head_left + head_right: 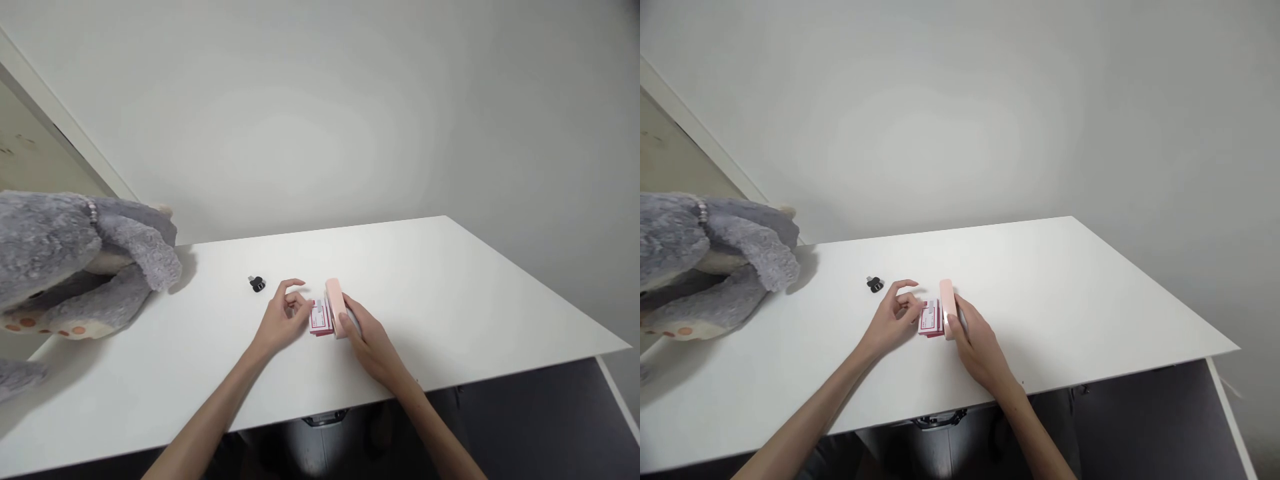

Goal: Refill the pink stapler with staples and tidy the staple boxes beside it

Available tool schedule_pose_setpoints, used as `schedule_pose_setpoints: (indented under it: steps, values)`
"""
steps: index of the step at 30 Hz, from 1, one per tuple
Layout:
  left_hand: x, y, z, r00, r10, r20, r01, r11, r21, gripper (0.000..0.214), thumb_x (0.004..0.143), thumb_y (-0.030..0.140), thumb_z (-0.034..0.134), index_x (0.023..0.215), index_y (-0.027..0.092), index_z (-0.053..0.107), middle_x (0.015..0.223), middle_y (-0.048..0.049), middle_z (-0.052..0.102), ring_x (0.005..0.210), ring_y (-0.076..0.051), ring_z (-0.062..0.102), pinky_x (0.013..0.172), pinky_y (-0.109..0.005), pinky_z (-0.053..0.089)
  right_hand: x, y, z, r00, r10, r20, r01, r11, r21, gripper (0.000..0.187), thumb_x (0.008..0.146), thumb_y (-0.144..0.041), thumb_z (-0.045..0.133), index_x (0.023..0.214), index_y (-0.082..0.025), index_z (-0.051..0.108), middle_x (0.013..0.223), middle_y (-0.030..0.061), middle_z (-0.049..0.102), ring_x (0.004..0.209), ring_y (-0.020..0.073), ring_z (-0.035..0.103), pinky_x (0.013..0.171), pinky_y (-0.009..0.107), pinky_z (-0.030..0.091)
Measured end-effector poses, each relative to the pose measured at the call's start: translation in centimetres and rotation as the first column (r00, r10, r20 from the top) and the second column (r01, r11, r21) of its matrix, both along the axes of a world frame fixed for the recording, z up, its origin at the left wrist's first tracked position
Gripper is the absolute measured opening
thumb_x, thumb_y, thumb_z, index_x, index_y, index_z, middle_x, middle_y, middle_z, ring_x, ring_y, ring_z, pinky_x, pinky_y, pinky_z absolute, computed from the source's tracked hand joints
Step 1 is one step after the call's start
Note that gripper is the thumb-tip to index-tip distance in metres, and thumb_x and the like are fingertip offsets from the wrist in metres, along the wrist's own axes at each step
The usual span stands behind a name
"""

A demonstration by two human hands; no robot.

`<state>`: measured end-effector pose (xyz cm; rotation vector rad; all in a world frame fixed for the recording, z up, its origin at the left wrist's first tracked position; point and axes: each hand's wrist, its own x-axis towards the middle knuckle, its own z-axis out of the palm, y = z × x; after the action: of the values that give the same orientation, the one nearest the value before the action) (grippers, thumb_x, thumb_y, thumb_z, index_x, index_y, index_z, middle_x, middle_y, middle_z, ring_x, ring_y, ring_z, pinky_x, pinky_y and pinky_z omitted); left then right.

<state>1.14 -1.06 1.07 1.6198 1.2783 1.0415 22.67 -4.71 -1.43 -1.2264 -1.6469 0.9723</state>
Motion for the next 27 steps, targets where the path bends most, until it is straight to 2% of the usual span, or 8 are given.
schedule_pose_setpoints:
  steps: [3, 10, 13, 15, 18, 22, 24, 27]
  values:
    - [0.7, 0.0, -0.2, 0.999, -0.04, -0.021, 0.04, 0.999, 0.024, 0.04, 0.096, 0.039, 0.065, 0.13, 0.024, 0.051, 0.073, 0.0051, 0.062, 0.067, -0.014, 0.056, 0.071, -0.029, 0.047, 0.0, 0.0, 0.0, 1.0, -0.007, 0.007, 0.007, 1.0, -0.001, 0.053, 0.111, -0.049, 0.039, 0.157, -0.026, 0.05, 0.158, 0.0087, 0.058, 0.146, 0.0283, 0.053, 0.12, 0.045, 0.044]
    - [1.3, -0.4, -0.3, 0.999, -0.018, -0.046, 0.021, 0.998, 0.053, 0.037, 0.099, 0.043, 0.063, 0.129, 0.024, 0.053, 0.071, 0.0055, 0.061, 0.063, -0.014, 0.055, 0.065, -0.028, 0.046, 0.0, 0.0, 0.1, 1.0, 0.001, 0.004, -0.001, 1.0, -0.004, 0.051, 0.111, -0.049, 0.039, 0.156, -0.028, 0.052, 0.157, 0.0081, 0.06, 0.143, 0.0286, 0.056, 0.117, 0.046, 0.047]
    - [1.0, -0.4, -0.3, 0.996, 0.058, -0.073, -0.052, 0.995, 0.083, 0.029, 0.104, 0.043, 0.053, 0.126, 0.024, 0.054, 0.074, 0.0039, 0.061, 0.068, -0.015, 0.056, 0.067, -0.029, 0.047, 0.0, 0.0, -0.1, 1.0, -0.007, 0.005, 0.007, 1.0, -0.003, 0.052, 0.111, -0.05, 0.039, 0.156, -0.027, 0.052, 0.158, 0.0088, 0.059, 0.144, 0.0286, 0.055, 0.12, 0.046, 0.045]
    - [0.2, -0.1, -0.3, 0.977, 0.16, -0.139, -0.139, 0.979, 0.149, 0.025, 0.105, 0.041, 0.05, 0.122, 0.024, 0.056, 0.082, 0.0008, 0.063, 0.077, -0.017, 0.059, 0.073, -0.031, 0.049, 0.0, 0.0, -0.3, 1.0, -0.023, 0.003, 0.023, 1.0, -0.015, 0.054, 0.111, -0.051, 0.039, 0.156, -0.026, 0.051, 0.159, 0.0088, 0.057, 0.146, 0.0284, 0.054, 0.122, 0.047, 0.043]
    - [-1.9, 0.8, -0.8, 0.889, 0.346, -0.301, -0.238, 0.909, 0.342, 0.023, 0.1, 0.035, 0.054, 0.119, 0.022, 0.058, 0.105, -0.0085, 0.065, 0.103, -0.025, 0.061, 0.095, -0.045, 0.051, 0.0, 0.0, -0.4, 0.999, -0.037, 0.005, 0.037, 0.999, -0.039, 0.055, 0.111, -0.053, 0.039, 0.157, -0.027, 0.05, 0.16, 0.008, 0.056, 0.148, 0.028, 0.053, 0.123, 0.047, 0.043]
    - [-4.9, 1.9, -1.8, 0.673, 0.569, -0.472, -0.3, 0.794, 0.529, 0.041, 0.092, 0.031, 0.061, 0.13, 0.015, 0.057, 0.14, -0.0235, 0.05, 0.135, -0.042, 0.046, 0.111, -0.067, 0.039, 0.1, -0.2, -0.3, 0.999, -0.04, 0.009, 0.041, 0.998, -0.041, 0.055, 0.11, -0.053, 0.039, 0.156, -0.026, 0.052, 0.16, 0.0081, 0.057, 0.148, 0.0279, 0.053, 0.122, 0.047, 0.044]
    - [-5.8, 2.1, -2.3, 0.593, 0.603, -0.534, -0.308, 0.782, 0.541, 0.046, 0.093, 0.032, 0.06, 0.135, 0.012, 0.055, 0.149, -0.028, 0.045, 0.142, -0.048, 0.04, 0.113, -0.072, 0.035, 0.1, -0.2, -0.3, 0.999, -0.043, 0.004, 0.044, 0.998, -0.035, 0.054, 0.11, -0.053, 0.04, 0.156, -0.027, 0.053, 0.16, 0.0078, 0.057, 0.148, 0.0282, 0.053, 0.123, 0.047, 0.044]
    - [-6.2, 2.1, -2.9, 0.556, 0.573, -0.602, -0.264, 0.809, 0.525, 0.044, 0.096, 0.03, 0.055, 0.136, 0.012, 0.055, 0.15, -0.0276, 0.051, 0.148, -0.049, 0.036, 0.116, -0.073, 0.031, 0.1, -0.3, -0.3, 0.999, -0.044, 0.002, 0.044, 0.998, -0.034, 0.054, 0.11, -0.054, 0.04, 0.156, -0.028, 0.053, 0.16, 0.0075, 0.057, 0.148, 0.0287, 0.053, 0.123, 0.048, 0.044]
